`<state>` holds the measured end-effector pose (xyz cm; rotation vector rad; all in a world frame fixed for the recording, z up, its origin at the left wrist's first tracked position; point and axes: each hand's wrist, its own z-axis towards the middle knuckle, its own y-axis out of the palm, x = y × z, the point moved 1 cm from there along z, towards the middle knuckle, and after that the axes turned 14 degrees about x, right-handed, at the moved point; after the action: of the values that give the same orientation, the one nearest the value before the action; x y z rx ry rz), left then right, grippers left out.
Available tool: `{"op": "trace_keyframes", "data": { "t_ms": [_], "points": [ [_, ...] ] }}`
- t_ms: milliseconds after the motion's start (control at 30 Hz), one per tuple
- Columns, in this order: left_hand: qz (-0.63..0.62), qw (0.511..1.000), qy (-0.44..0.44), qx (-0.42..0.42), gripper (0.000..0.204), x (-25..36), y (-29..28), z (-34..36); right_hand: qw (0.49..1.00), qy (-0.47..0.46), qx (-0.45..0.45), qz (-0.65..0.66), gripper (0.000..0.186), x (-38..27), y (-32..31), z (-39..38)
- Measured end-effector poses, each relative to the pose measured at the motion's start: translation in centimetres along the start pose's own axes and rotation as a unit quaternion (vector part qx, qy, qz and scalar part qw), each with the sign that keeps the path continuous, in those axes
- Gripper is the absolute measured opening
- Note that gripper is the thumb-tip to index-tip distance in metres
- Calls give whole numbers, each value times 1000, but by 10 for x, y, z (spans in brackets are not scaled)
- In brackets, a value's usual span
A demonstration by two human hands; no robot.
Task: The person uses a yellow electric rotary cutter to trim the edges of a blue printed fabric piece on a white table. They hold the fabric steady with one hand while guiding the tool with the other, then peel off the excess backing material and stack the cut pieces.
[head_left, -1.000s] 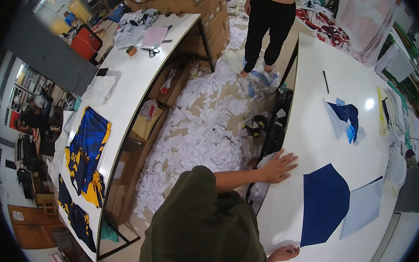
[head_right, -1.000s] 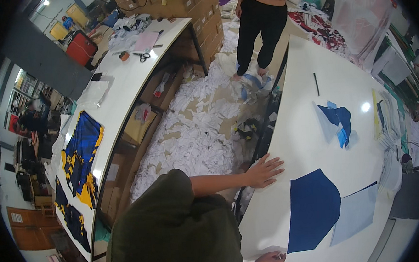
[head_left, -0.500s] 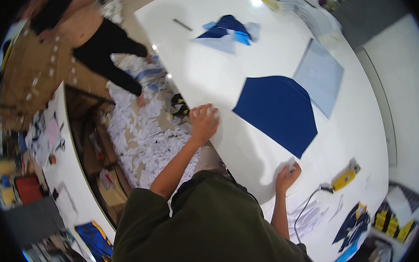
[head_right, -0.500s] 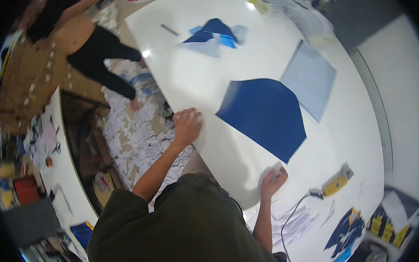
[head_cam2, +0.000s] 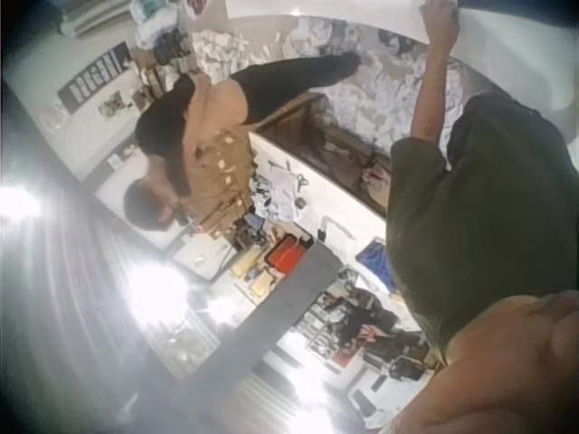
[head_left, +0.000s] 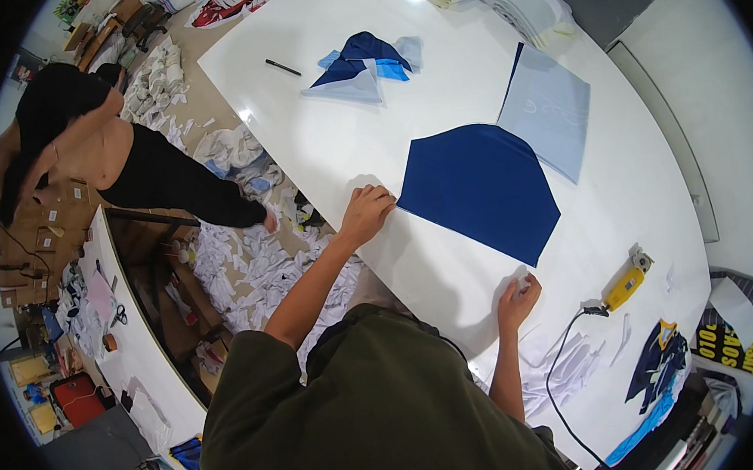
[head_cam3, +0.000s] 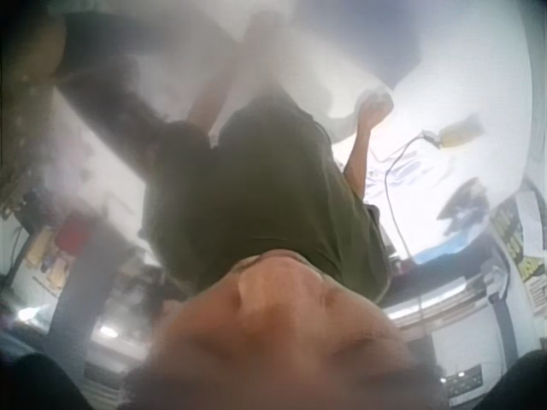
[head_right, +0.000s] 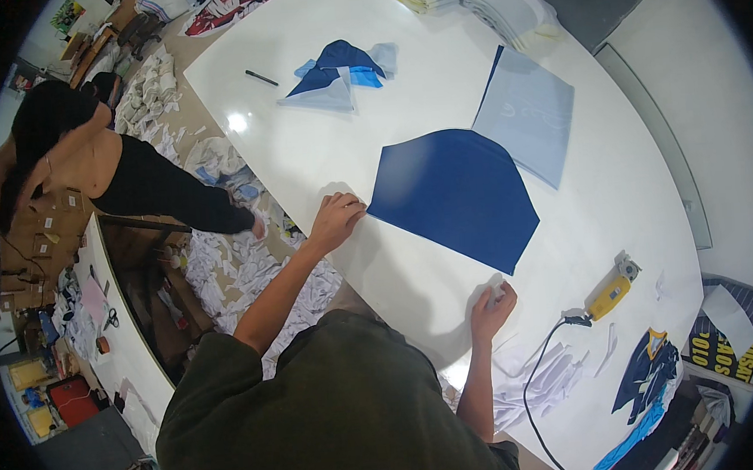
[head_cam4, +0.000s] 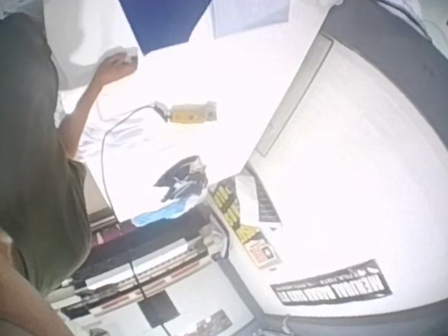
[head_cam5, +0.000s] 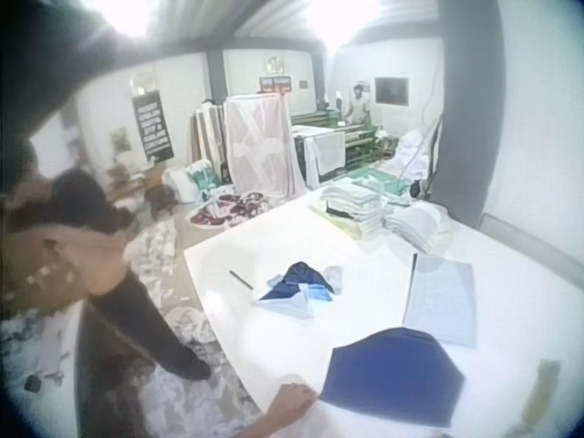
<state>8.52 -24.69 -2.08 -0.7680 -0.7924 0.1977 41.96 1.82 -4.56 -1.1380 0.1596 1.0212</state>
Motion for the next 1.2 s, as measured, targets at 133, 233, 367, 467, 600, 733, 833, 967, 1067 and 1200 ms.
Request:
{"op": "trace_keyframes", "data": {
  "t_ms": [133, 233, 367, 467, 600, 733, 833, 967, 1067, 1200],
  "points": [
    [11, 1000, 17, -21, 8, -8, 2, 3, 1000, -3, 1, 6, 36, 1, 1, 1],
    [23, 999, 37, -34, 6, -10, 4, 6, 1000, -15, 10, 7, 36, 2, 3, 1],
    [26, 998, 35, -34, 4, -8, 5, 7, 1000, 5, -8, 9, 38, 5, 3, 1],
    [17, 999, 30, -29, 4, -7, 4, 7, 997, 60, -21, 39, 39, -1, 2, 2],
    [4, 999, 16, -33, 7, -11, 4, 6, 997, 49, -21, 58, 42, -20, 13, 11],
    [2, 997, -11, -72, 6, -16, 8, 9, 998, -53, -38, -6, 47, -54, 33, 21],
    [-1, 994, -29, -104, 6, -17, 6, 11, 991, -95, -46, -77, 47, -71, 45, 27],
    [-2, 994, -33, -101, 6, -20, 8, 11, 983, -132, -72, -103, 44, -76, 50, 29],
    [-15, 995, -39, -89, 5, -22, 10, 12, 983, -128, -89, -97, 44, -80, 51, 25],
    [1, 996, -29, -86, 7, -20, 12, 17, 983, -128, -91, -96, 44, -80, 53, 22]
  ]
}}
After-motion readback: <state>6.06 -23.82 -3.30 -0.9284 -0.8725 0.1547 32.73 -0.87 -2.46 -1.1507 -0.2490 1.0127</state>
